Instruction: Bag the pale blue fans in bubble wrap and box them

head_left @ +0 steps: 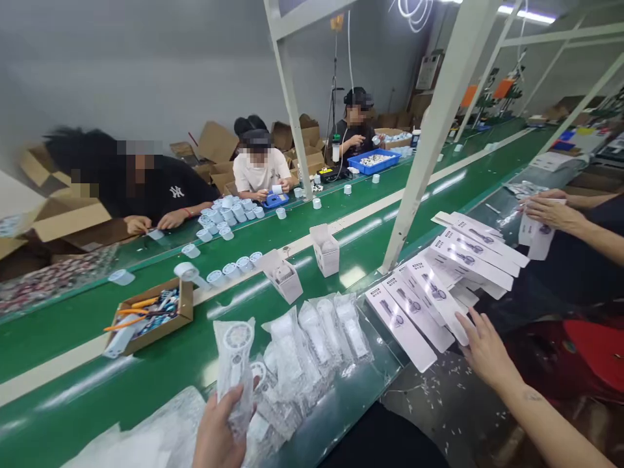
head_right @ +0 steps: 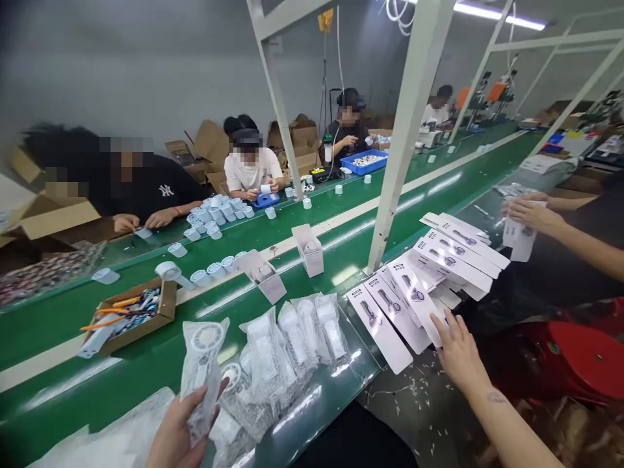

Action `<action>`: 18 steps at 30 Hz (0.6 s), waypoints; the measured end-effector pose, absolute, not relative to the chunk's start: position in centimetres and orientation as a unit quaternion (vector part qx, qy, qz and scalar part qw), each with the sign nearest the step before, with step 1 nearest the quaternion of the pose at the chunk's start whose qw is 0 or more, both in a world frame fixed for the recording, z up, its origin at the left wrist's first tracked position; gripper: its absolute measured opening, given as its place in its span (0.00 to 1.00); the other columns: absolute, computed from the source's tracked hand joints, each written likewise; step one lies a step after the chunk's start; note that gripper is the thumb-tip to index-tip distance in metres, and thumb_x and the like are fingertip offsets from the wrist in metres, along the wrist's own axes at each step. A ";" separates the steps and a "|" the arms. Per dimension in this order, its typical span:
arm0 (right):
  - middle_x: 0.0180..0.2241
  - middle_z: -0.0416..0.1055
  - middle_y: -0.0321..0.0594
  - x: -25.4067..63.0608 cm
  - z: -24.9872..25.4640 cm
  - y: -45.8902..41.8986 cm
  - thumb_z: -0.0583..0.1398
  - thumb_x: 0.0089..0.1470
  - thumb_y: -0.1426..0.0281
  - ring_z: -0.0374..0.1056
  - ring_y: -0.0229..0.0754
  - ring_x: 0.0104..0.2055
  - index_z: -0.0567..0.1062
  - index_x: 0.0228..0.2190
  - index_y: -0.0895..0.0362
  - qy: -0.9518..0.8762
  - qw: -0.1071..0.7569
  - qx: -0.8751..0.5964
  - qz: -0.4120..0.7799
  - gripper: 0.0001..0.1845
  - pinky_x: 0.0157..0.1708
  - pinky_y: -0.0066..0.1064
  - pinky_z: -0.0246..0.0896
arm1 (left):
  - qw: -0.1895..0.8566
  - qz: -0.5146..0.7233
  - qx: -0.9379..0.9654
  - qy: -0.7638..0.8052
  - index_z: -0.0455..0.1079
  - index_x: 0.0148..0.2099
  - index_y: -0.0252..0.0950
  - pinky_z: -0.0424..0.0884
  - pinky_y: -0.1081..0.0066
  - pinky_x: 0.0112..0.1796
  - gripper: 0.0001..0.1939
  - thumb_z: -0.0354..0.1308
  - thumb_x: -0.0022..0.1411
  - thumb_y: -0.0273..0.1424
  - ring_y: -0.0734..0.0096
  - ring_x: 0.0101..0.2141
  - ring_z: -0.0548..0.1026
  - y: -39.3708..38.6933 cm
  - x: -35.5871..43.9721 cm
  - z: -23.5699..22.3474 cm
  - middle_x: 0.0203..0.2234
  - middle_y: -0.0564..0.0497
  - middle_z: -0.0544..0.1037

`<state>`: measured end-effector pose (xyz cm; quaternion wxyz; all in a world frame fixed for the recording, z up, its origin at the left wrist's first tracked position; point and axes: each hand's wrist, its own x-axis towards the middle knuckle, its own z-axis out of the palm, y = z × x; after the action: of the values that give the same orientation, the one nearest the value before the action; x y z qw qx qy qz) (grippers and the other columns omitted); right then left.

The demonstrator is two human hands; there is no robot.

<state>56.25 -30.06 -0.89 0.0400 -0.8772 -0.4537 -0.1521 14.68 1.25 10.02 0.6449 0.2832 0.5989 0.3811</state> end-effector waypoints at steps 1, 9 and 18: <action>0.57 0.61 0.53 56.9 -0.9 -30.1 0.51 0.50 0.77 0.61 0.58 0.57 0.65 0.55 0.56 -0.455 0.075 -0.875 -0.146 0.30 0.49 0.50 0.64 | 0.652 0.380 0.271 0.598 0.69 0.38 0.37 0.69 0.76 0.24 0.20 0.65 0.37 0.27 0.66 0.28 0.77 1.2 14.8 10.7 0.26 0.53 0.77; 0.34 0.75 0.43 58.5 11.7 -25.2 0.57 0.55 0.71 0.71 0.51 0.38 0.75 0.38 0.50 -0.451 0.323 -0.778 -0.297 0.10 0.44 0.43 0.66 | 0.670 0.404 0.328 0.530 0.67 0.44 0.36 0.72 0.73 0.29 0.33 0.72 0.31 0.31 0.68 0.28 0.75 0.8 15.6 13.5 0.31 0.52 0.79; 0.35 0.75 0.38 48.0 21.9 -3.5 0.57 0.58 0.63 0.71 0.43 0.36 0.75 0.35 0.52 -0.675 0.448 -0.583 0.073 0.08 0.36 0.32 0.68 | 0.610 0.540 0.314 0.487 0.69 0.39 0.33 0.68 0.74 0.27 0.28 0.71 0.32 0.32 0.71 0.25 0.73 1.6 13.6 17.3 0.27 0.51 0.78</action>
<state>48.04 -3.50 21.86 0.4476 -0.5825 -0.6745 0.0731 13.62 1.60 17.32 0.6101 0.3144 0.4866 0.5405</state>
